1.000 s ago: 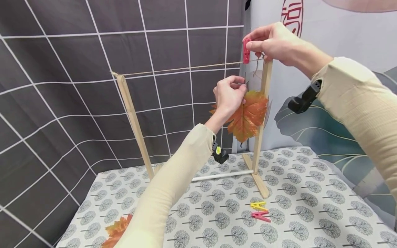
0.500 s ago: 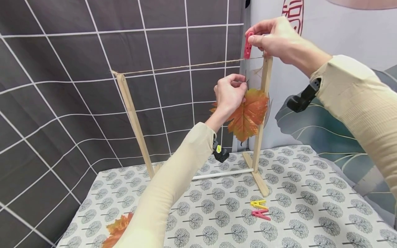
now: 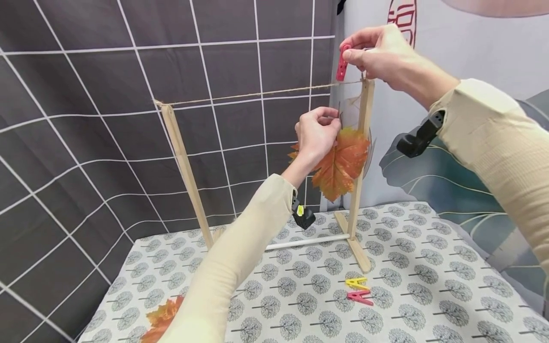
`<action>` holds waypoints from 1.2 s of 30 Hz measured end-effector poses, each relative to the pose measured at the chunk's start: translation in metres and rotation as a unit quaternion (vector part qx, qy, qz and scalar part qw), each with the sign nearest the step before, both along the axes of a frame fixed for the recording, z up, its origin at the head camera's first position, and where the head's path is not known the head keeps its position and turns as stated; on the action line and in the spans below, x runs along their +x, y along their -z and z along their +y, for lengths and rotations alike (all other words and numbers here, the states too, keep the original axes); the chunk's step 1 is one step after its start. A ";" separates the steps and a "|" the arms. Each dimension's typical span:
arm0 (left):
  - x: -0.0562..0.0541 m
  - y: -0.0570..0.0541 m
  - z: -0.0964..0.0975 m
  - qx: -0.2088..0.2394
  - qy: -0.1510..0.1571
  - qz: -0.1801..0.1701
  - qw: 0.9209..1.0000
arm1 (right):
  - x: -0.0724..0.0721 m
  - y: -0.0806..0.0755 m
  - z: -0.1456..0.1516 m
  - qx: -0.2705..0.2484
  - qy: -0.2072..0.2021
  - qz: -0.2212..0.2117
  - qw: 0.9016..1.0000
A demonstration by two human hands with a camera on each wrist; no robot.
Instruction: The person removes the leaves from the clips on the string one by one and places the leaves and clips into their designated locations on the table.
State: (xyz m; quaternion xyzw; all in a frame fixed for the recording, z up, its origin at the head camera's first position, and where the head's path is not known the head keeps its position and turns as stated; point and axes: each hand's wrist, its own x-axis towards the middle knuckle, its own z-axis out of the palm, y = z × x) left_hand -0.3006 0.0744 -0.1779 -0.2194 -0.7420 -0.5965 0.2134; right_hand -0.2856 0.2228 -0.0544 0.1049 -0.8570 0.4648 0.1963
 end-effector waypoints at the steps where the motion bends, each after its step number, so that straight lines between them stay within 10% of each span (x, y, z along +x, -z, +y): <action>1: 0.000 0.000 -0.001 0.001 0.000 0.002 1.000 | 0.000 0.000 0.000 -0.003 -0.005 -0.001 1.000; 36: 0.011 0.027 -0.044 -0.010 0.012 0.062 0.998 | 0.008 0.025 0.026 -0.086 -0.119 0.016 0.989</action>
